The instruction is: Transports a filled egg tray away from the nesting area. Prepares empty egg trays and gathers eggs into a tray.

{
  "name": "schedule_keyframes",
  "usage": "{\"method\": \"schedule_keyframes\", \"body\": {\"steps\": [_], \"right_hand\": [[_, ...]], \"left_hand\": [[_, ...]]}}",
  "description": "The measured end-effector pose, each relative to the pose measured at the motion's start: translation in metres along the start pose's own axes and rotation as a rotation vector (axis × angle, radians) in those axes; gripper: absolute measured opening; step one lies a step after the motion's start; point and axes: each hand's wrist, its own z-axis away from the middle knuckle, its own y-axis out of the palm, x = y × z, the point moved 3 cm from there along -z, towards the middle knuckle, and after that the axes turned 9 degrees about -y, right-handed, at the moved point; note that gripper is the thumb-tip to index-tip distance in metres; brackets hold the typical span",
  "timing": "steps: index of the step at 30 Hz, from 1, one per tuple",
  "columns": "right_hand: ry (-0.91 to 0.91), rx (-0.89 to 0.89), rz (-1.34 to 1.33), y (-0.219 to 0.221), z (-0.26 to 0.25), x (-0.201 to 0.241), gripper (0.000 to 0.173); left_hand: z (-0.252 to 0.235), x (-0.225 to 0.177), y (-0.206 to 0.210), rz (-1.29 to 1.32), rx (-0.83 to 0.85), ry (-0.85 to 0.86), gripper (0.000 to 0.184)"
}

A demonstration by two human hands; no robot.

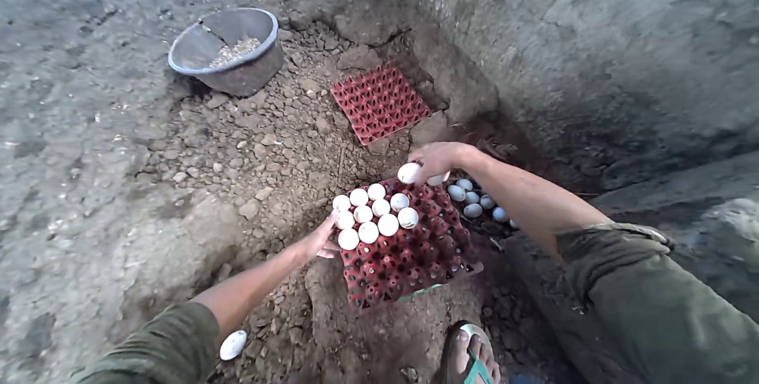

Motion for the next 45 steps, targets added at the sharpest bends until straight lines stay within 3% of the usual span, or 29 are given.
{"method": "schedule_keyframes", "body": {"steps": [2, 5, 14, 17, 19, 23, 28, 32, 35, 39, 45], "right_hand": [[0.0, 0.065, 0.177, 0.008, -0.016, 0.015, 0.039], [0.033, 0.151, 0.297, 0.014, -0.028, 0.026, 0.036], [0.021, -0.057, -0.021, 0.017, -0.033, 0.007, 0.029], [0.059, -0.098, -0.067, 0.021, -0.036, 0.0, 0.042], [0.111, -0.127, -0.102, 0.018, -0.039, -0.006, 0.048], [0.156, -0.196, -0.209, 0.004, -0.039, -0.032, 0.05], [0.146, -0.306, -0.482, -0.011, -0.025, -0.051, 0.05], [0.066, -0.229, -0.475, 0.006, -0.011, -0.033, 0.048], [0.021, -0.135, -0.323, 0.02, -0.014, -0.016, 0.046], [0.007, -0.115, -0.308, 0.026, -0.011, -0.013, 0.042], [-0.051, -0.116, -0.338, 0.028, -0.02, -0.001, 0.041]], "left_hand": [[0.002, -0.001, 0.0, -0.002, -0.007, -0.006, 0.085], [0.008, -0.002, 0.002, 0.012, -0.013, -0.016, 0.083], [0.011, -0.012, 0.0, -0.04, -0.054, -0.074, 0.086], [0.001, -0.031, -0.011, -0.093, -0.197, -0.122, 0.088], [-0.004, -0.051, -0.023, -0.258, -0.379, -0.12, 0.083], [-0.027, -0.108, -0.037, -0.539, -0.567, 0.054, 0.055], [-0.096, -0.177, -0.018, -0.617, -0.493, 0.293, 0.033], [-0.168, -0.201, 0.009, -0.903, -0.336, 0.418, 0.048], [-0.204, -0.215, 0.013, -1.049, -0.323, 0.37, 0.051], [-0.211, -0.231, 0.023, -1.2, -0.379, 0.313, 0.049], [-0.207, -0.219, 0.028, -1.259, -0.495, 0.318, 0.052]]}}
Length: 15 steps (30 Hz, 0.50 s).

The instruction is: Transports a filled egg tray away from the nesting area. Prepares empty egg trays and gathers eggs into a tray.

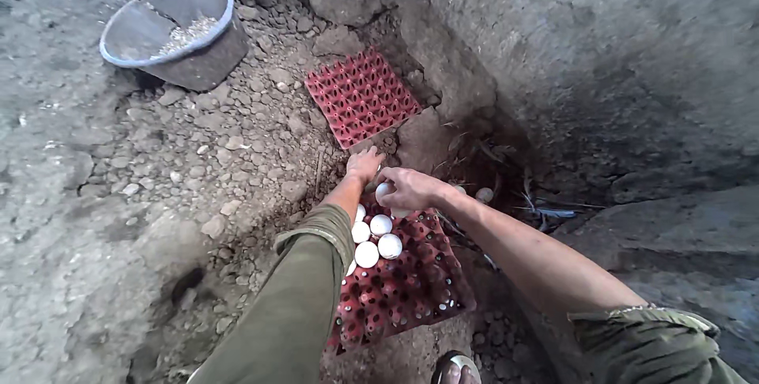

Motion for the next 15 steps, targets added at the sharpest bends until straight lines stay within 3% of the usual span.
{"method": "schedule_keyframes", "body": {"steps": [2, 6, 10, 15], "right_hand": [[-0.003, 0.029, 0.019, 0.005, -0.005, 0.006, 0.041], [-0.004, 0.052, 0.109, 0.007, -0.014, 0.01, 0.052], [0.038, -0.105, 0.122, 0.01, -0.023, -0.012, 0.053], [0.043, -0.061, 0.28, 0.011, -0.019, -0.009, 0.053]], "left_hand": [[0.006, 0.01, -0.003, 0.046, 0.003, -0.041, 0.057], [0.026, 0.04, -0.025, 0.404, -0.088, -0.156, 0.066], [0.059, 0.064, -0.038, 0.79, -0.229, -0.176, 0.054], [0.109, 0.055, -0.056, 1.031, -0.26, -0.121, 0.052]]}}
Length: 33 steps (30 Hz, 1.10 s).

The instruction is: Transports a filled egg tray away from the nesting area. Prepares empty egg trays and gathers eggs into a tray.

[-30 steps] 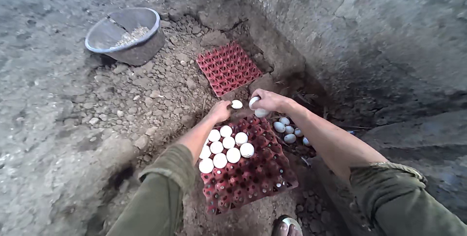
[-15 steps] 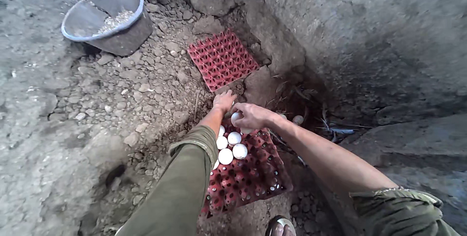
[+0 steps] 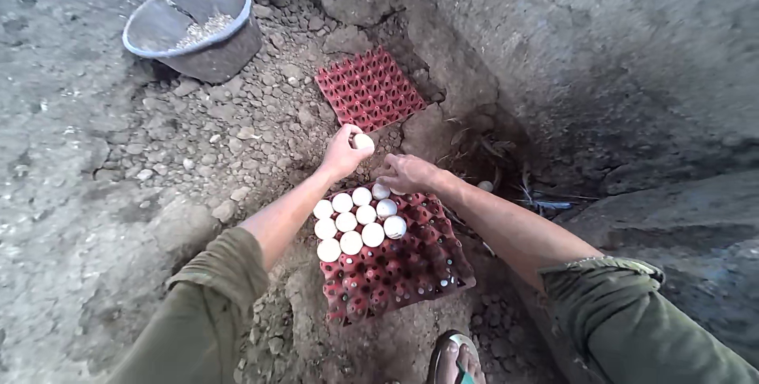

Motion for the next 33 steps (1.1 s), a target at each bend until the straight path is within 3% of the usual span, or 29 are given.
{"method": "schedule_keyframes", "body": {"steps": [5, 9, 12, 16, 19, 23, 25, 27, 33], "right_hand": [[0.1, -0.057, -0.009, -0.042, 0.026, -0.026, 0.059], [0.304, -0.212, -0.083, -0.058, 0.058, -0.093, 0.062], [0.47, -0.282, -0.148, -0.039, 0.087, -0.151, 0.053], [0.653, -0.122, -0.154, 0.016, 0.114, -0.208, 0.039], [0.665, -0.065, -0.18, 0.034, 0.134, -0.218, 0.053], [0.693, -0.319, -0.234, 0.05, 0.111, -0.243, 0.067], [0.735, -0.368, -0.233, 0.055, 0.103, -0.253, 0.076], [0.745, -0.381, -0.241, 0.061, 0.094, -0.263, 0.072], [0.635, -0.093, -0.082, 0.088, 0.065, -0.297, 0.081]], "left_hand": [[0.07, -0.034, 0.012, -0.118, 0.144, 0.212, 0.052], [0.104, -0.049, 0.048, -0.326, 0.335, 0.392, 0.046], [0.104, -0.054, 0.065, -0.423, 0.374, 0.38, 0.046], [0.094, -0.045, 0.076, -0.532, 0.455, 0.35, 0.036], [0.096, -0.037, 0.081, -0.462, 0.492, 0.423, 0.035], [0.108, -0.029, 0.057, -0.353, 0.41, 0.488, 0.032], [0.112, -0.028, 0.038, -0.348, 0.377, 0.43, 0.033], [0.113, -0.021, 0.014, -0.335, 0.33, 0.329, 0.035], [0.103, 0.05, -0.07, -0.176, 0.083, -0.158, 0.042]]}}
